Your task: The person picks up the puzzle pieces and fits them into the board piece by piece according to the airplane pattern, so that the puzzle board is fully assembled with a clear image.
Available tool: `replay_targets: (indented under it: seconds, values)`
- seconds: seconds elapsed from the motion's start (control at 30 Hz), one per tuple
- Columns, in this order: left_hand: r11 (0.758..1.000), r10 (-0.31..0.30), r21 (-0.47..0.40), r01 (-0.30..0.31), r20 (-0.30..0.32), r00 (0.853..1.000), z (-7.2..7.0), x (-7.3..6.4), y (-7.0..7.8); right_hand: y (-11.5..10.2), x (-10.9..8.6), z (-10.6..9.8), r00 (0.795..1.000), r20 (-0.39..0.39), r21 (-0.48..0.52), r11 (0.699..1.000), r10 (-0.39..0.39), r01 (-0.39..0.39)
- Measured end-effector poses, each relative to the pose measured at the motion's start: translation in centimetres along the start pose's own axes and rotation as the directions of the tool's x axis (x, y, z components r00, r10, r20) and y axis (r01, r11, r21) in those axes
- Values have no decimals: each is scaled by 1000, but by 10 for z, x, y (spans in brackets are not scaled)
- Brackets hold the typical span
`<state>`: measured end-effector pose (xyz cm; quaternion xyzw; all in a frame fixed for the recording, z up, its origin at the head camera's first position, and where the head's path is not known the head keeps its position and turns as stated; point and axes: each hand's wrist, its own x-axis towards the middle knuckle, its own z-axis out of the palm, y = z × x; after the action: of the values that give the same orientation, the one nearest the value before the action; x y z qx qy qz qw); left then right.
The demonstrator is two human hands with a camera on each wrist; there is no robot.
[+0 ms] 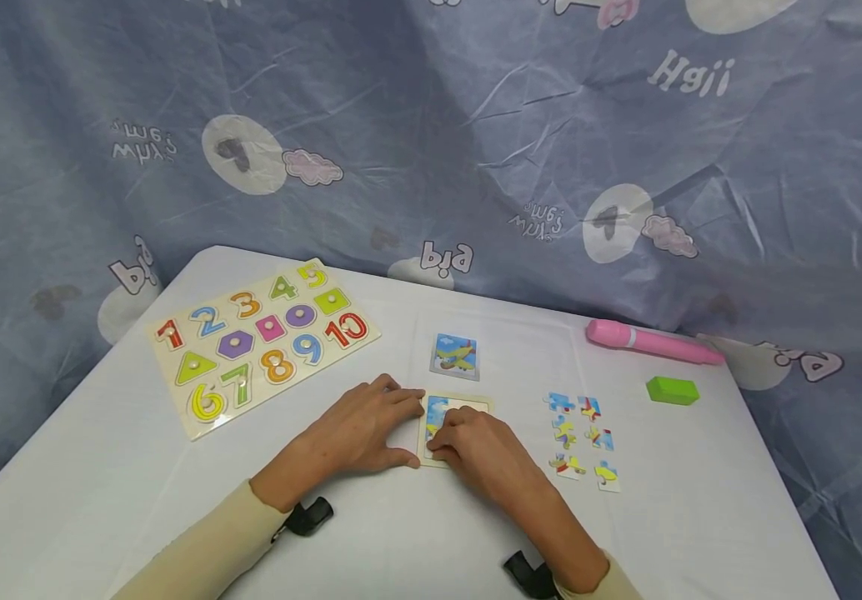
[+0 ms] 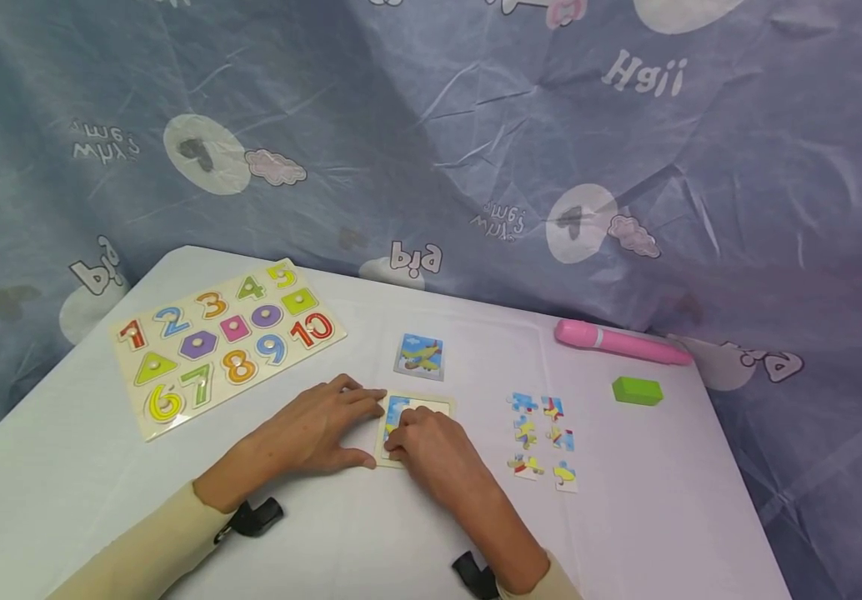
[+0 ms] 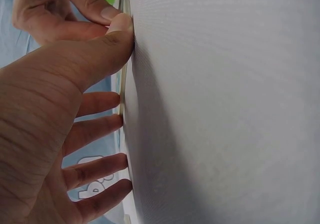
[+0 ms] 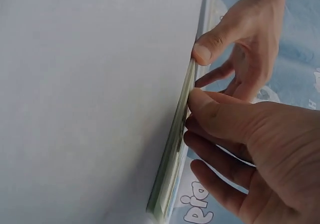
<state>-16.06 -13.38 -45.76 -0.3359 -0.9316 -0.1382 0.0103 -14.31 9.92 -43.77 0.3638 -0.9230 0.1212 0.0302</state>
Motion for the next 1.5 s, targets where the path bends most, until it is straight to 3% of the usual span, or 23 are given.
replay_targets:
  seconds: [0.4,0.7,1.03,1.5]
  values:
    - [1000,-14,-8,14,8,1000,-1,0,1,1,-2,-10,999,44,-12,1000,-20,21]
    - [999,-35,-3,35,36,999,0,0,3,11,-6,-19,997,51,20,998,61,-62]
    - [999,-35,-8,35,22,999,-1,0,5,22,-10,-25,997,20,-7,997,72,-72]
    - [1000,-16,-16,16,-1,1000,1,-1,3,38,-14,-30,988,25,-6,989,150,-150]
